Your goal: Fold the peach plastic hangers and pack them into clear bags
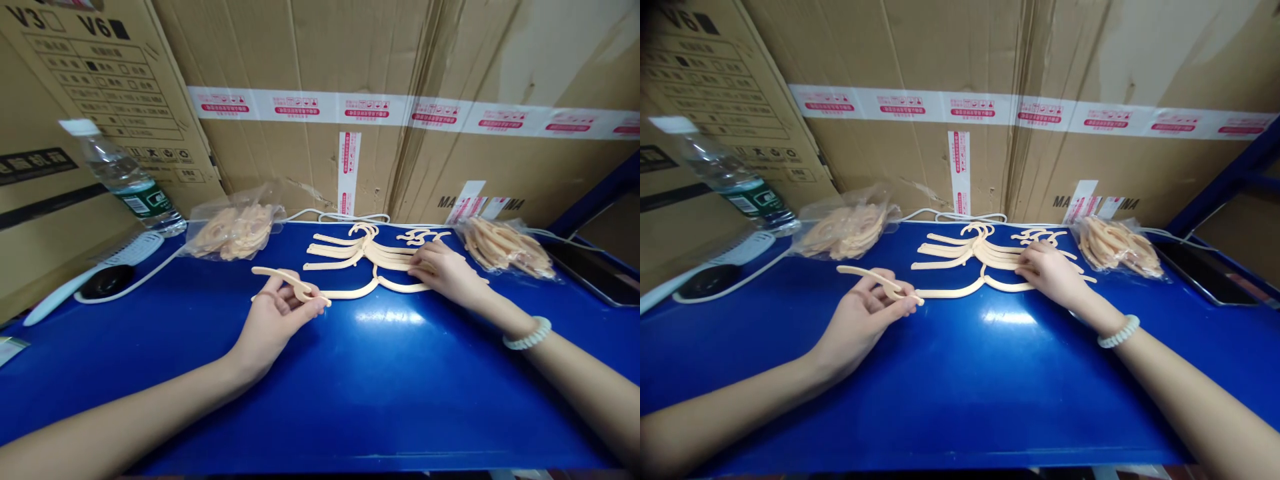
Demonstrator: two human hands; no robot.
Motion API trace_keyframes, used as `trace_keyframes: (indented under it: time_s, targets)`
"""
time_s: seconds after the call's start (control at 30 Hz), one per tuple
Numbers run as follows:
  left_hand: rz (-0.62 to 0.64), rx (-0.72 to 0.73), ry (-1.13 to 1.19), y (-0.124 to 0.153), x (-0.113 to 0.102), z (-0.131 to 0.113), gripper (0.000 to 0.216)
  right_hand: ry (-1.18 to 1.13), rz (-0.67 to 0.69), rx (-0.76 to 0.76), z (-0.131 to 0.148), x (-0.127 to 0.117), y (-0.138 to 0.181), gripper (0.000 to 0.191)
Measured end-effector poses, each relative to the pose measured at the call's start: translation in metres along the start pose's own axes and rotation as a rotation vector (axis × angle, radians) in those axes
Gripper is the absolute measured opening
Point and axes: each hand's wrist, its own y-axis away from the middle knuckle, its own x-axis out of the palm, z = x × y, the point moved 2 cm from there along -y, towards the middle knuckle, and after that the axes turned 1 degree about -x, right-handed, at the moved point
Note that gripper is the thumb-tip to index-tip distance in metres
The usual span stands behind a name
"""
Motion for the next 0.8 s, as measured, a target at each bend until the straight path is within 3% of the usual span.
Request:
trace_keyframes:
  time_s: [0.13,0.33,0.5,0.67,0.8]
  targets:
    - [-0.027,-0.032,-0.037,-0.003,-0.004,0.0,0.034,-0.083,-0.065,0.064,0.007,-0.022,0.002,0.021]
    - [-0.104,-0.003,0.03,-0.014,-0.008,-0.007,0.034,-0.297,0.011,0.239,0.008,-0.054,0.021,0.037]
    - [-0.041,-0.078,0.153,-0.022,-0.007,-0.008,0.043,-0.356,0.088,0.174,0.007,-0.044,0.033,0.026]
    - [0.019,-0.086,0.223,-0.024,-0.009,-0.007,0.033,-0.431,0.17,0.19,0.009,-0.038,0.034,0.023]
    - [0.078,-0.183,0.29,-0.02,-0.005,-0.007,0.028,-0.408,0.17,0.224,0.008,-0.043,0.035,0.022]
